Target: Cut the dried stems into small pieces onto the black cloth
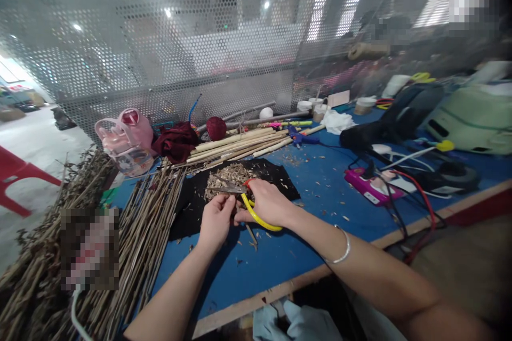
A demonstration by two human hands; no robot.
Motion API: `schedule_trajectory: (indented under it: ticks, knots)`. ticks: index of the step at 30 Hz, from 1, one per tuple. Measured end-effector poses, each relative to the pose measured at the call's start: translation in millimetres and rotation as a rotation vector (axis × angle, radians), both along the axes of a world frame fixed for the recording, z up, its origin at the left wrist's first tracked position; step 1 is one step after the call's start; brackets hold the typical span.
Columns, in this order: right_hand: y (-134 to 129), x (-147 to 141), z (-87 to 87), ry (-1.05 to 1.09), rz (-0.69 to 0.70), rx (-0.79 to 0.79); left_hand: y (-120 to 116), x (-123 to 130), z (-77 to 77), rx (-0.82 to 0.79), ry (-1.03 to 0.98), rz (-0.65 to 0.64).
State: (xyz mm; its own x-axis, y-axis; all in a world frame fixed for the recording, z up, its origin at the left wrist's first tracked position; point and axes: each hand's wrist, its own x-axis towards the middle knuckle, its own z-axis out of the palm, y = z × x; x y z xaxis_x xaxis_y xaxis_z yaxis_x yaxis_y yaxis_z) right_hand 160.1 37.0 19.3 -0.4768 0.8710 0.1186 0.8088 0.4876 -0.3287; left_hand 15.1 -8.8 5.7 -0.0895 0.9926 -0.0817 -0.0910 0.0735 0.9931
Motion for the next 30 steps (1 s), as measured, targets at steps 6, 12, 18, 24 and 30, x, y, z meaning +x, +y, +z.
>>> schedule_trajectory:
  ticks: [6, 12, 18, 24, 30]
  knots:
    - [-1, -4, -2.9, -0.054, -0.026, -0.068, -2, -1, 0.1, 0.004, 0.117, 0.036]
    - [1, -7, -5.5, -0.116, -0.051, -0.105, 0, -5, -2.9, 0.010, 0.116, 0.042]
    - [6, -5, -6.1, -0.130, -0.067, -0.133, 2, -5, -3.5, -0.039, 0.119, 0.074]
    - [8, -2, -6.6, -0.107, -0.062, -0.169, 3, -6, -3.6, -0.077, 0.097, 0.063]
    - [9, -1, -2.5, -0.152, -0.086, -0.135, 4, -8, -2.7, -0.053, 0.086, 0.099]
